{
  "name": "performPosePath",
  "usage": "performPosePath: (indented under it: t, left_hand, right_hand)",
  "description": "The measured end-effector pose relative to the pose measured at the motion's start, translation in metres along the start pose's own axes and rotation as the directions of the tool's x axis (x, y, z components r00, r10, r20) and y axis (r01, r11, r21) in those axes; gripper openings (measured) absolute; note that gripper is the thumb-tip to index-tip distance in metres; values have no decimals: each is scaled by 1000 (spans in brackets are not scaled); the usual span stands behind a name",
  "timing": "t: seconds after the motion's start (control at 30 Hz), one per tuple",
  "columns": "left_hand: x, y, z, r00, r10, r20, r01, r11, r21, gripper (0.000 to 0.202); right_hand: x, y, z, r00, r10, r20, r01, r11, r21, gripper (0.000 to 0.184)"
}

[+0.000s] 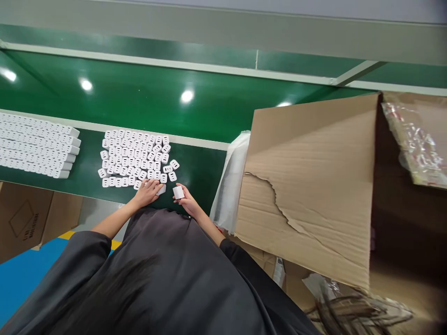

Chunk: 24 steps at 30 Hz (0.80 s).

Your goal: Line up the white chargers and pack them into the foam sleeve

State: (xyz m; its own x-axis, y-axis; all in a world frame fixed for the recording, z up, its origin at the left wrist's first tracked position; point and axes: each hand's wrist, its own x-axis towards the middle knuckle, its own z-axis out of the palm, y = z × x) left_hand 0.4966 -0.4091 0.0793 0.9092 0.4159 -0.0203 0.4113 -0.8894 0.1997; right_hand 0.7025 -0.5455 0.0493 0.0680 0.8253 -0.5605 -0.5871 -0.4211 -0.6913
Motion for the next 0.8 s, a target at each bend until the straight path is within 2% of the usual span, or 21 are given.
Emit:
performPosePath:
  t: [0.17, 0.3, 0.5, 0.6, 0.7, 0.73, 0.8]
  left_hand:
    - [12, -3, -3, 1000, -22, -9, 22, 1000, 15, 42]
    - [14, -2, -10, 1000, -20, -14, 21, 999, 37, 37]
    - [18, 4, -24, 997, -41, -67, 46, 997, 66, 40]
    - [22, 15, -39, 987, -24, -156, 32, 998, 47, 39]
    - [41, 36, -62, 954, 25, -299, -30, 999, -12, 36]
    - [51, 46, -72, 931, 44, -362, -65, 997, -46, 36]
    - [75, 73, -96, 859, 71, -507, -173, 972, -158, 38]
  right_hand:
    - [5, -1, 13, 992, -119, -32, 113, 985, -131, 49]
    - [12, -7, 17, 954, -287, -85, 248, 918, -310, 40]
    - [24, -8, 29, 915, -404, 14, 366, 814, -451, 33]
    - [18, -9, 30, 903, -429, 24, 385, 783, -488, 40]
    - [-6, -12, 16, 898, -437, -48, 348, 773, -530, 40]
    - [-18, -12, 8, 896, -436, -86, 325, 775, -543, 38]
    - [-51, -11, -11, 891, -424, -164, 267, 780, -566, 35]
